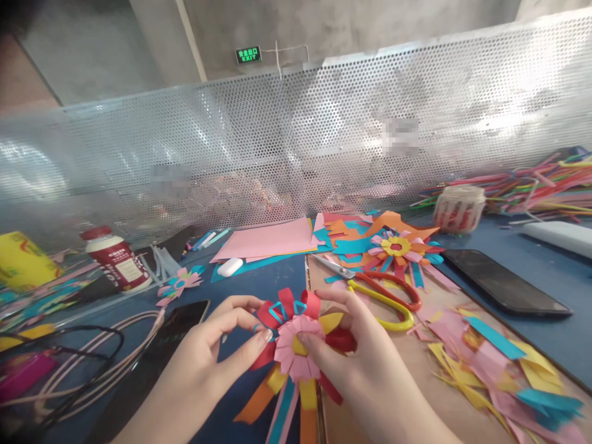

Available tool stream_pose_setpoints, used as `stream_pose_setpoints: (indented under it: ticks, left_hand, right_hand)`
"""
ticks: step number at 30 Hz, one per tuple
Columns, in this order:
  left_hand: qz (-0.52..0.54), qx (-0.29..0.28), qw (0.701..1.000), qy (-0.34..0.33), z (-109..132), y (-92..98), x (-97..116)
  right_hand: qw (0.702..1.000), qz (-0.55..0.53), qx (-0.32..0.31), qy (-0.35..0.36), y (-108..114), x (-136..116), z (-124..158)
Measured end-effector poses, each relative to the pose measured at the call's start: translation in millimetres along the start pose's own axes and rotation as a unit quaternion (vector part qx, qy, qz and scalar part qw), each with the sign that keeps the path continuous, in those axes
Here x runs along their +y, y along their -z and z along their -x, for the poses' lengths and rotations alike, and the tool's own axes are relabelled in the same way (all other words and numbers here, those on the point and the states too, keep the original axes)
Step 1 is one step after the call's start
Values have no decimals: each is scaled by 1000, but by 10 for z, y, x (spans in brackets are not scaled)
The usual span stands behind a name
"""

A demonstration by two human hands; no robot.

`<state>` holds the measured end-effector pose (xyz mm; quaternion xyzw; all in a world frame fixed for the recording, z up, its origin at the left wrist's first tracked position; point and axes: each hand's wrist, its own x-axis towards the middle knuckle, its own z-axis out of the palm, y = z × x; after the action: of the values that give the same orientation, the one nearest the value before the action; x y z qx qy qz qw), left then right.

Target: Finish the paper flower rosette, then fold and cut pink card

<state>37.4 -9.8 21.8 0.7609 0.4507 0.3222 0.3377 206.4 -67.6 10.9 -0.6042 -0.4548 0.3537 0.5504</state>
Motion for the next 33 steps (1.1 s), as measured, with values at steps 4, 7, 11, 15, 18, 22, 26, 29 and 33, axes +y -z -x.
stream_pose_setpoints:
  ticks: [4,7,11,15,18,22,26,29,33]
  left_hand:
    - [-8,9,1000,-9,7,-3,9]
    - [-15,12,1000,-20,5,-1,15]
    - [-13,13,999,-35,2,-3,16]
    - [6,14,999,-37,6,-8,9]
    - [19,-2,1000,-13,16,-12,9]
    - [28,-18,999,-3,29,-34,11]
    - [38,5,999,-4,26,-72,2]
    - [39,29,999,-2,26,-89,7]
    - [82,46,995,26,44,-103,32]
  right_hand:
    - [1000,-6,13,6,-1,-20,5]
    - [1000,-17,9,-4,-17,19,-4]
    - [999,-33,8,-16,-32,78,-14]
    - [999,-32,1,-5,-13,74,-18]
    - [999,-45,-6,-11,-1,54,-19]
    - [998,-58,-26,-30,-31,65,-13]
    - [998,-56,-26,-26,-67,65,11]
    - [999,-35,-26,-14,-66,42,29]
    - [1000,-11,-17,-6,-69,43,43]
